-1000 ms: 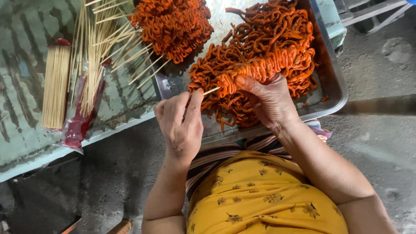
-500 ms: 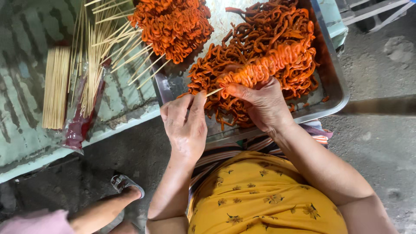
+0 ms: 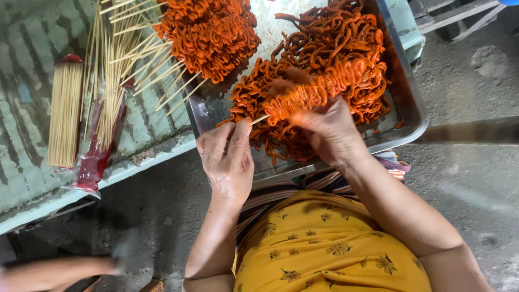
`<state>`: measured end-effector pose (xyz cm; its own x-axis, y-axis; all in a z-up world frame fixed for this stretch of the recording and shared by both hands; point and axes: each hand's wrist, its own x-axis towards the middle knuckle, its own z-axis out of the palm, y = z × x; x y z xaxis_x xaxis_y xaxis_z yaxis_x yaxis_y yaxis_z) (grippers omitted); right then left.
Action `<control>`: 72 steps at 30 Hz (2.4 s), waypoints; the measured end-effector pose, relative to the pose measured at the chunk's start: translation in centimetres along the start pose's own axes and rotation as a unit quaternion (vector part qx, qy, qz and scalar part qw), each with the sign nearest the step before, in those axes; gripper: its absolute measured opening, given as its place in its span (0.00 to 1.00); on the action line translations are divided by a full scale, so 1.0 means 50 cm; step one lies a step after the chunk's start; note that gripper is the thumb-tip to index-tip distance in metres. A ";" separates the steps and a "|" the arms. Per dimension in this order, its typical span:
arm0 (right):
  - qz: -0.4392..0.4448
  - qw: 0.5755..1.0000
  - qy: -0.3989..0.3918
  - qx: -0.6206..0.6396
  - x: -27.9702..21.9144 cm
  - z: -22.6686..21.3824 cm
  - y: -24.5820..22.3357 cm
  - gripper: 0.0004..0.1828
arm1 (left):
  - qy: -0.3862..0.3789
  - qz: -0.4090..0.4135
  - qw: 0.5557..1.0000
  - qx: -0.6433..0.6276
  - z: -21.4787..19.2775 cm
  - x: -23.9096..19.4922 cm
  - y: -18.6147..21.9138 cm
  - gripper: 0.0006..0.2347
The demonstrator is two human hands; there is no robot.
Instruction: The person threads long, orange-colored animal intestines onto wooden skewers by hand, picking them up from a metal tray and sliding them along the skewers.
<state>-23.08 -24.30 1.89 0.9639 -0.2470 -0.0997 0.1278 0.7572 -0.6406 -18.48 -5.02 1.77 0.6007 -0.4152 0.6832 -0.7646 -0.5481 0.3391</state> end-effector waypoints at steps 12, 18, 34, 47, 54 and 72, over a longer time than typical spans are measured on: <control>-0.011 0.999 0.047 -0.006 0.014 -0.088 0.017 0.19 | -0.022 -0.023 0.999 0.012 0.007 -0.026 -0.038 0.12; 0.026 0.915 0.054 -0.398 -0.042 -0.041 -0.059 0.26 | -0.057 -0.104 0.993 0.021 -0.001 0.009 -0.191 0.07; -0.327 0.553 -0.079 -0.762 -0.099 -0.106 0.002 0.14 | 0.076 -0.136 0.968 0.195 -0.072 -0.006 -0.363 0.07; -0.324 0.546 -0.042 -0.771 -0.096 -0.026 0.001 0.13 | 0.061 -0.159 0.965 0.201 -0.135 -0.050 -0.504 0.02; -0.279 0.551 -0.020 -0.786 -0.106 -0.063 0.006 0.13 | 0.037 -0.147 0.958 0.242 -0.046 0.011 -0.599 0.03; -0.256 0.531 -0.027 -0.807 -0.100 -0.060 0.006 0.11 | -0.030 -0.124 0.986 0.105 0.009 -0.021 -0.599 0.07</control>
<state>-28.58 -24.66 -0.06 0.9105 -0.1200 0.3957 0.0512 -0.9169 -0.3958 3.89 11.49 -9.39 0.7808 -0.2879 0.5545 -0.5308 -0.7738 0.3456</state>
